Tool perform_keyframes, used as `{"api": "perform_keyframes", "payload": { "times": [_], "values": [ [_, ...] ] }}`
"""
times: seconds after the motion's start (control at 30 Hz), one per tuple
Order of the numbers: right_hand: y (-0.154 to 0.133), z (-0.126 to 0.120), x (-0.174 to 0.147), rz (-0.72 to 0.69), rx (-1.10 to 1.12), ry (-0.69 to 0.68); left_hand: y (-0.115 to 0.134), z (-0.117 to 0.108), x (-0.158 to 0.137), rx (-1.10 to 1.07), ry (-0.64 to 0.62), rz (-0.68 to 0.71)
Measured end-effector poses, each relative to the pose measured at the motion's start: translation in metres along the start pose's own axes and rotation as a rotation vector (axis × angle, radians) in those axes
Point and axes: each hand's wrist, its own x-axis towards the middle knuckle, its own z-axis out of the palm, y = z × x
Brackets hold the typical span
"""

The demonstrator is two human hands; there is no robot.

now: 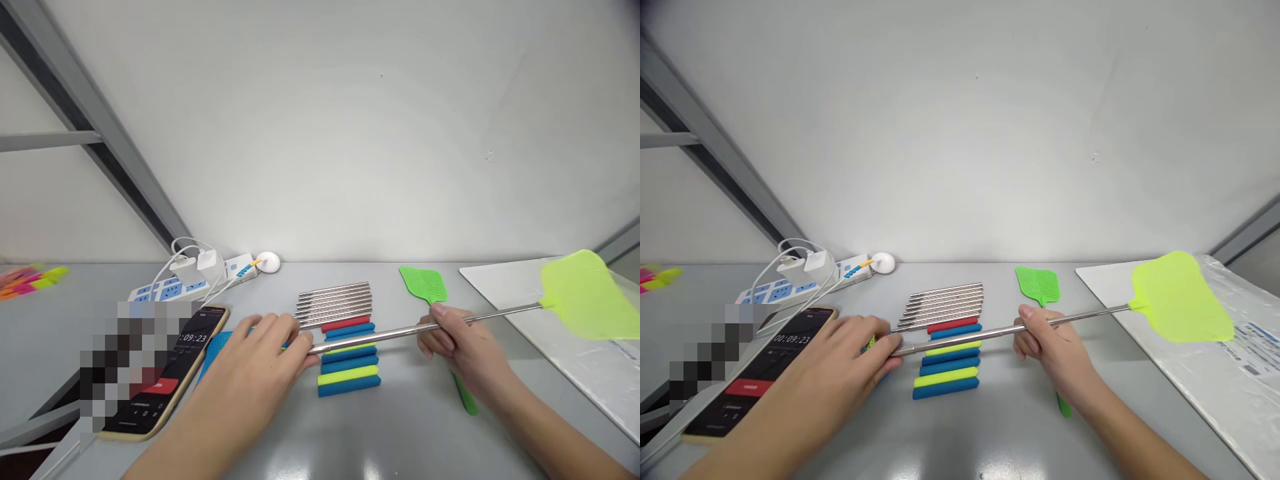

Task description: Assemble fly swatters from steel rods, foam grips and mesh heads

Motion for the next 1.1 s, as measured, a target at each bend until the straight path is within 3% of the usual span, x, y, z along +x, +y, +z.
{"api": "perform_keyframes", "payload": {
  "times": [0.1,0.17,0.23,0.27,0.37,0.4,0.47,0.57,0.73,0.83,0.93,1.1],
  "values": [
    [0.006,0.012,-0.004,0.033,0.013,-0.037,0.022,0.007,-0.006,-0.122,0.327,0.020],
    [0.010,0.020,-0.008,0.042,0.034,-0.046,0.038,0.012,-0.011,-0.423,0.378,0.089],
    [0.012,0.025,-0.013,0.044,0.064,-0.037,0.050,0.019,-0.014,-0.790,0.225,0.098],
    [0.012,0.027,-0.015,0.047,0.078,-0.032,0.053,0.022,-0.015,-0.972,0.109,0.028],
    [0.013,0.029,-0.020,0.051,0.111,-0.035,0.053,0.032,-0.012,-1.464,-0.166,-0.397],
    [0.013,0.029,-0.021,0.046,0.112,-0.045,0.051,0.033,-0.011,-1.592,-0.188,-0.518],
    [0.013,0.029,-0.022,0.030,0.102,-0.076,0.048,0.033,-0.009,-1.780,-0.137,-0.615],
    [0.017,0.027,-0.025,0.007,0.067,-0.115,0.047,0.028,-0.008,-1.891,-0.064,-0.561],
    [0.018,0.031,-0.031,0.029,-0.157,-0.212,0.055,0.023,-0.009,-1.905,-0.173,-0.479],
    [0.015,0.038,-0.034,0.094,-0.239,-0.250,0.057,0.025,-0.009,-1.966,-0.116,-0.555],
    [0.015,0.042,-0.034,0.149,-0.227,-0.202,0.056,0.028,-0.008,-1.990,-0.013,-0.671],
    [0.019,0.025,-0.028,0.176,-0.238,-0.122,0.049,0.032,-0.006,-1.975,0.066,-0.732]
  ]
}}
